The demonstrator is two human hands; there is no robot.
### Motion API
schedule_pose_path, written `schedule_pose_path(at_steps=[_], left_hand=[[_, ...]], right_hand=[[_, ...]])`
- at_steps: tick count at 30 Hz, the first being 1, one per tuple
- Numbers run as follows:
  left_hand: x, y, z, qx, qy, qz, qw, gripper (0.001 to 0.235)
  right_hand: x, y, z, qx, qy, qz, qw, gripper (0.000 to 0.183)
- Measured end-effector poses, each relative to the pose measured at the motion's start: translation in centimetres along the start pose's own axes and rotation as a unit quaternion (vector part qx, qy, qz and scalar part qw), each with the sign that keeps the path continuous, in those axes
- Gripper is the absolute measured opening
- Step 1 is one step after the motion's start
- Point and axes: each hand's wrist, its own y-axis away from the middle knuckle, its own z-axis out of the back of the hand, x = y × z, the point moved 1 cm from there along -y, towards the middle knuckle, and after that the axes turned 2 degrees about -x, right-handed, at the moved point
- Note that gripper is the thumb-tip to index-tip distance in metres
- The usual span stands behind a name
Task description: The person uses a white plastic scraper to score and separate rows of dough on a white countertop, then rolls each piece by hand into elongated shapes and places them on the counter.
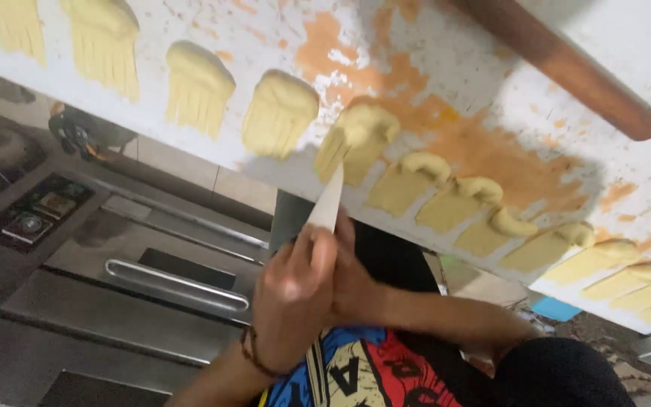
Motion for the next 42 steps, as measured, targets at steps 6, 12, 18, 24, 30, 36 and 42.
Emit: schedule_pose_path(at_steps=[6, 12, 18, 24, 30, 36, 42], left_hand=[[-2.2, -2.1, -2.8, -0.104, -0.026, 0.103, 0.989, 0.015], [-1.2, -0.2, 0.5, -0.025, -0.038, -0.009, 0.999, 0.014], [-1.9, -0.8, -0.3, -0.034, -0.012, 0.01, 0.999, 0.022], [-1.4, 4.2, -2.4, 0.087, 0.044, 0.054, 0.994, 0.01], [-2.0, 6.8, -2.9, 0.112, 0.057, 0.056, 0.99, 0.022], [-5.3, 1.2, -0.9, 0.001, 0.072, -0.012, 0.997, 0.008], [-5.5, 0.8, -3.0, 0.021, 0.029, 0.012, 0.999, 0.012]], right_hand=[[-0.9, 3.0, -1.1, -0.027, -0.008, -0.07, 0.997, 0.064], [-1.6, 4.1, -1.3, 0.002, -0.031, -0.173, 0.984, 0.082], [-3.8, 5.6, -1.0, 0.002, 0.065, -0.072, 0.995, 0.052], [0.1, 3.5, 1.7, 0.101, -0.034, -0.065, 0.992, 0.077], [-0.1, 4.5, 2.5, 0.026, -0.033, 0.043, 0.998, 0.074], [-1.1, 4.6, 4.0, -0.007, 0.033, 0.016, 0.999, 0.042], [-1.1, 2.3, 5.2, -0.006, 0.014, 0.018, 1.0, 0.044]])
